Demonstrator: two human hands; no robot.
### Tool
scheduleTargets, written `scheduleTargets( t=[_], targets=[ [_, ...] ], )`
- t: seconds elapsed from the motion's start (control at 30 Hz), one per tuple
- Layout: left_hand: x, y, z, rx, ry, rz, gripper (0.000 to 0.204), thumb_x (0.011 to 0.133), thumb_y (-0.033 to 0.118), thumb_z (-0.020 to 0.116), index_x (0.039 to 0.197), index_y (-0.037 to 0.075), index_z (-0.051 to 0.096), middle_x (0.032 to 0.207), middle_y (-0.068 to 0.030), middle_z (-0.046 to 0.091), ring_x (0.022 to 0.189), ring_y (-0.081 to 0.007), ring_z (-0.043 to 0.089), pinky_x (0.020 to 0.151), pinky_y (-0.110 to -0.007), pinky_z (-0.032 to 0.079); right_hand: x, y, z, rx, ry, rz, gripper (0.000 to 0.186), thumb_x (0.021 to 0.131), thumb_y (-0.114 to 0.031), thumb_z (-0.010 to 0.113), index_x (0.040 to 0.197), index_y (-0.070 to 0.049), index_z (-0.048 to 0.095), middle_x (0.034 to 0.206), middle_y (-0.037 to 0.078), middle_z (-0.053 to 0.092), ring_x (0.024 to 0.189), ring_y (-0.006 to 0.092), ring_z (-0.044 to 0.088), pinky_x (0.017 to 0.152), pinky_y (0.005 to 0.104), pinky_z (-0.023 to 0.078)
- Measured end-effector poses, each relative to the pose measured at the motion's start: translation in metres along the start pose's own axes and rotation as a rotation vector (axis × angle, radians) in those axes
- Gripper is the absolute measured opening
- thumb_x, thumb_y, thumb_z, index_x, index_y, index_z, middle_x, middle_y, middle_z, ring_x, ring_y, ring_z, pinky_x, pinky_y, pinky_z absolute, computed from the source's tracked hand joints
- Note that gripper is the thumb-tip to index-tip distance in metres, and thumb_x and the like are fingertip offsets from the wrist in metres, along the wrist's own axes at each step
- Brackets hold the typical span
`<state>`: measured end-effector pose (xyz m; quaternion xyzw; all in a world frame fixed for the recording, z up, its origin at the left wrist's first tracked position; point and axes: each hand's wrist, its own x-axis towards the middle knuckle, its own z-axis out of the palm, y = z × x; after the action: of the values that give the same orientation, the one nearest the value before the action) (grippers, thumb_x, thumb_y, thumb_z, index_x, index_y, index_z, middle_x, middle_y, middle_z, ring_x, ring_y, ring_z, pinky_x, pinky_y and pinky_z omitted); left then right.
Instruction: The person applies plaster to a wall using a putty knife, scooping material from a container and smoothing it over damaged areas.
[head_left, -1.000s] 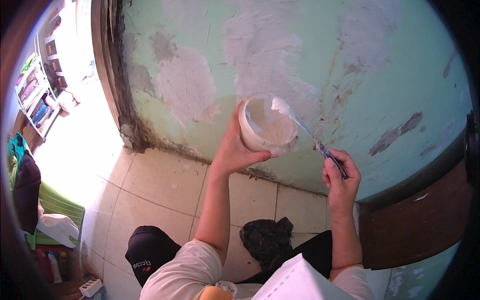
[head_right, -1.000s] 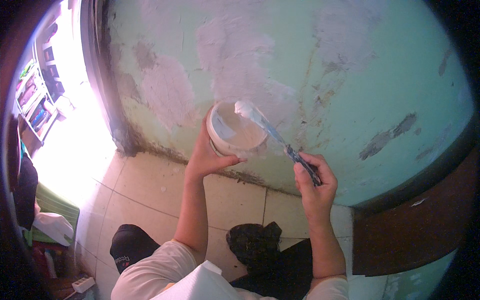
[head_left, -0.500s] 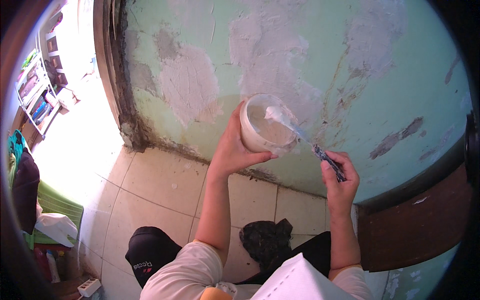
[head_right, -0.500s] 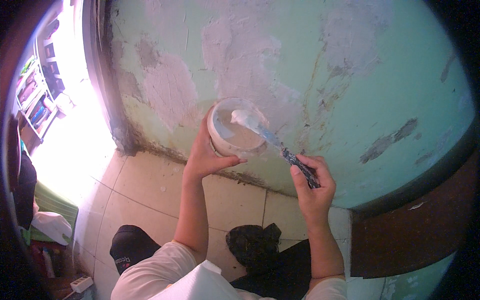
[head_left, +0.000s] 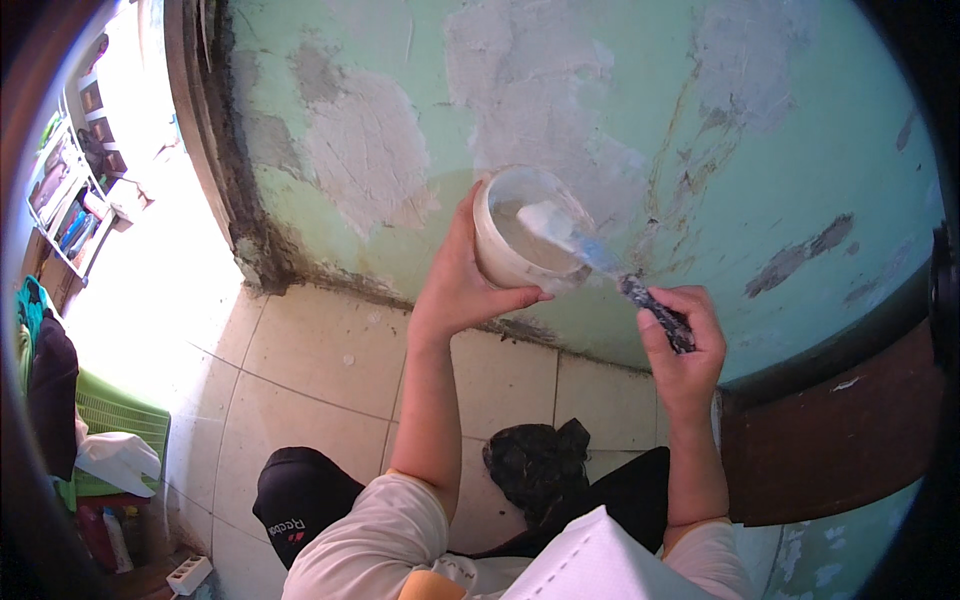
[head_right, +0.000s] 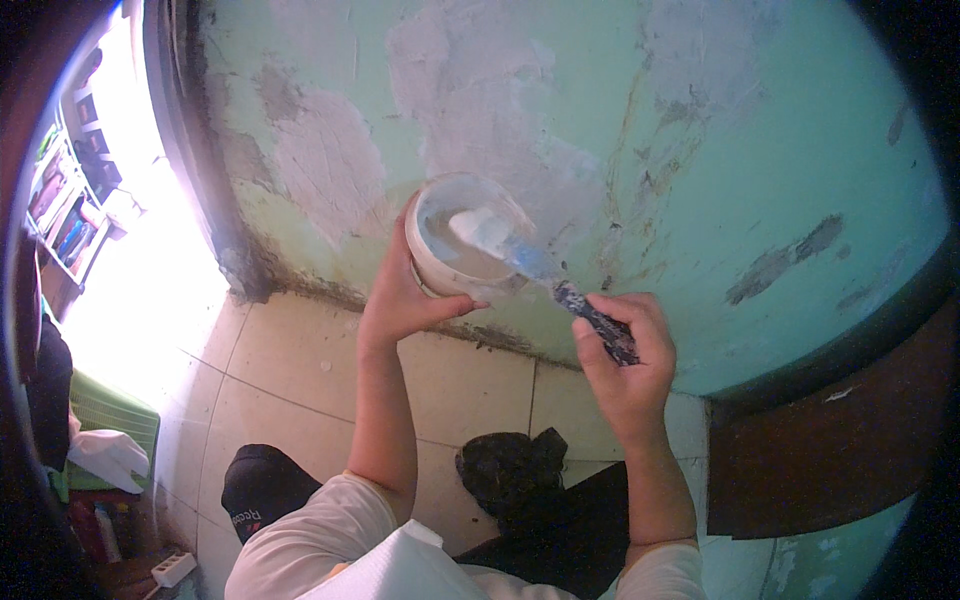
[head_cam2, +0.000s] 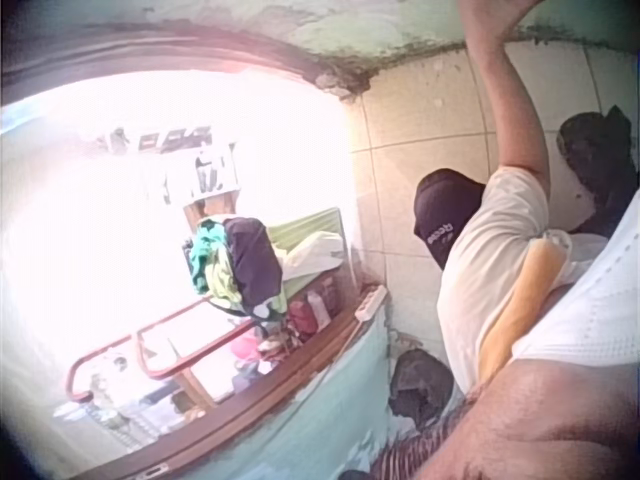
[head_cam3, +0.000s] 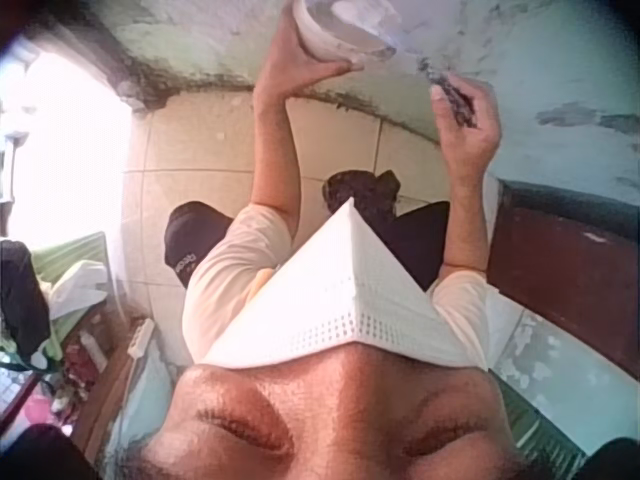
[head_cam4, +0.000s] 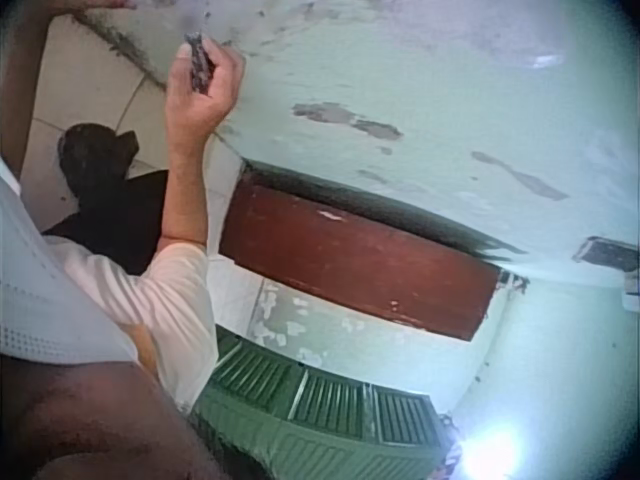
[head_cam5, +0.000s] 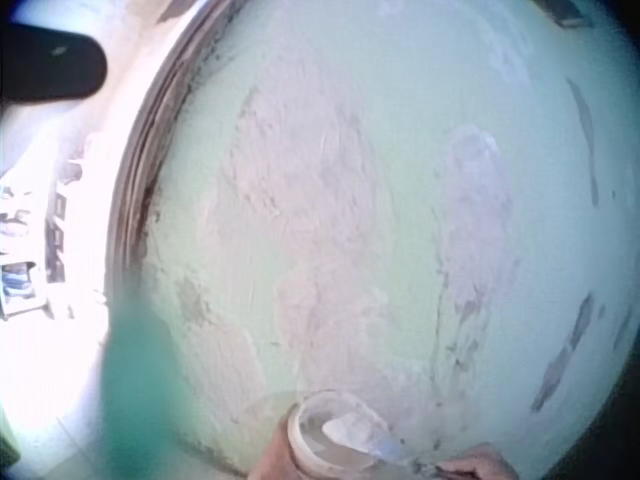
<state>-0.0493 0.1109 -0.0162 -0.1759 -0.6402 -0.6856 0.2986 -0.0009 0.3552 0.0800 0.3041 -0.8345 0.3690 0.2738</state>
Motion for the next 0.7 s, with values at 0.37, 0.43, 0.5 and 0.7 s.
scheduleTargets(
  t=[0.37,0.43,0.5,0.7],
  targets=[
    [0.0,-0.001,0.003,0.033,0.009,0.022,0.122,0.05,0.03,0.094,0.148,-0.001,0.027,0.141,-0.0168,0.045,0.131,-0.0302,0.046,0.109,-0.041,0.039,-0.003,0.007,-0.007,0.252,0.004,0.375,0.016,0.088,-0.006,0.069,0.101,0.003,0.067,0.092,0.004,0.061,0.083,0.0098,0.056,0.074,0.0232,0.045],
    [0.0,-0.001,0.006,0.033,0.004,0.008,0.122,0.05,0.029,0.094,0.148,-0.001,0.026,0.141,-0.0171,0.045,0.132,-0.0299,0.045,0.109,-0.041,0.038,-0.004,0.007,-0.011,0.331,0.016,0.49,0.017,0.088,-0.007,0.069,0.102,0.003,0.067,0.091,0.003,0.061,0.083,0.0091,0.056,0.073,0.0223,0.044],
    [0.0,-0.005,0.008,0.014,0.005,-0.022,0.123,0.051,0.027,0.094,0.148,-0.002,0.024,0.141,-0.0174,0.044,0.132,-0.0294,0.044,0.109,-0.041,0.038,-0.004,0.013,-0.01,0.322,0.021,0.456,0.017,0.089,-0.007,0.069,0.102,0.003,0.067,0.091,0.003,0.061,0.083,0.0084,0.056,0.073,0.0218,0.044],
    [-0.001,-0.006,0.014,-0.101,-0.022,-0.064,0.123,0.051,0.025,0.093,0.148,-0.002,0.023,0.14,-0.0166,0.044,0.131,-0.0277,0.044,0.109,-0.041,0.038,-0.005,0.014,-0.01,0.295,0.037,0.272,0.017,0.089,-0.01,0.069,0.102,0.002,0.068,0.093,0.004,0.062,0.083,0.009,0.056,0.072,0.0229,0.044]
  ],
)
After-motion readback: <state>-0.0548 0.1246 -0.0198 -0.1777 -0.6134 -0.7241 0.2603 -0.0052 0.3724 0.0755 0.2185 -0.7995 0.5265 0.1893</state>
